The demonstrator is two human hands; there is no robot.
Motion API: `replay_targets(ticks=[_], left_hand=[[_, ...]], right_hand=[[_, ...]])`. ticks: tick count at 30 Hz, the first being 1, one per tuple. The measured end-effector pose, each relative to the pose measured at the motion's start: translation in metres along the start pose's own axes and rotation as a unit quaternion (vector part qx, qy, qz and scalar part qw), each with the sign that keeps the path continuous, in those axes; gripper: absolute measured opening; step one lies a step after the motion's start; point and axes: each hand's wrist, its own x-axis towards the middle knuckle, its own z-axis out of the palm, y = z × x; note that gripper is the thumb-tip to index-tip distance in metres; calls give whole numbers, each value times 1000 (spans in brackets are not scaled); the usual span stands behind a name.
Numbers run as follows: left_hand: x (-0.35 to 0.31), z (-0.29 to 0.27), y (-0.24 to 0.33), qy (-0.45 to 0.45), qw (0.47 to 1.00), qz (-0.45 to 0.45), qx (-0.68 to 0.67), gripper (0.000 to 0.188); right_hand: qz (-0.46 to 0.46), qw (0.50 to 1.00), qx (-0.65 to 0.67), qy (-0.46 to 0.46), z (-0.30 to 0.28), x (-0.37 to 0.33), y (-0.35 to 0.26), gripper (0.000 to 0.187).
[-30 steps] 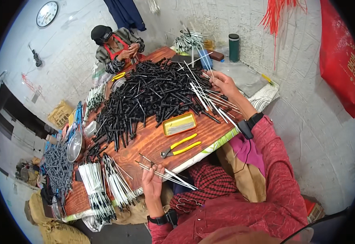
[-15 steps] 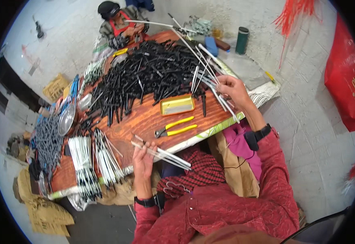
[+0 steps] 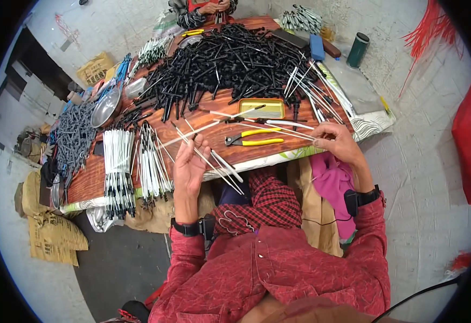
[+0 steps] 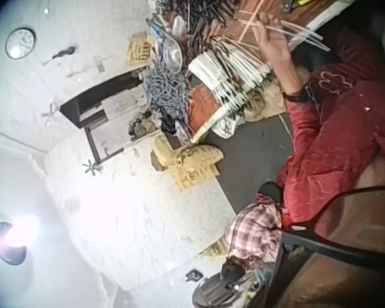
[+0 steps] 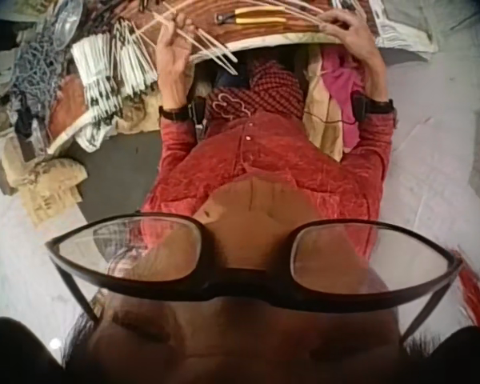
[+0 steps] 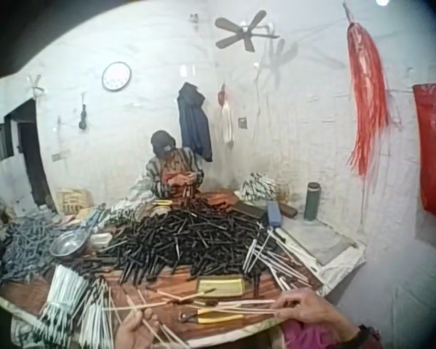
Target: The person trims the ends of white rods using pliers, gathers them into bundles, and sorts through them by hand. They then move a pink cloth and a white bag before continuing to arrange and trim more rods.
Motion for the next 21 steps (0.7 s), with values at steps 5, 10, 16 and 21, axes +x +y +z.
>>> replay_targets(ticks=[5,10,16,21], left_hand=[[-17,19,12,-49,998,-15,-42,19],[-26,27,11,-89,989,-58,-107,18],[-28,35,9,-87,995,-44,5,15],[-46,51,-7,-73,988,18,135,24]], right_hand=[[-16,999,-34,-7,-3,4,8,16],[-6,999,-32,-39,-1,6,9,16],[-11,999,-35,-31,5,12,4,14],[-34,998,-56,-27,14,7,0,11]])
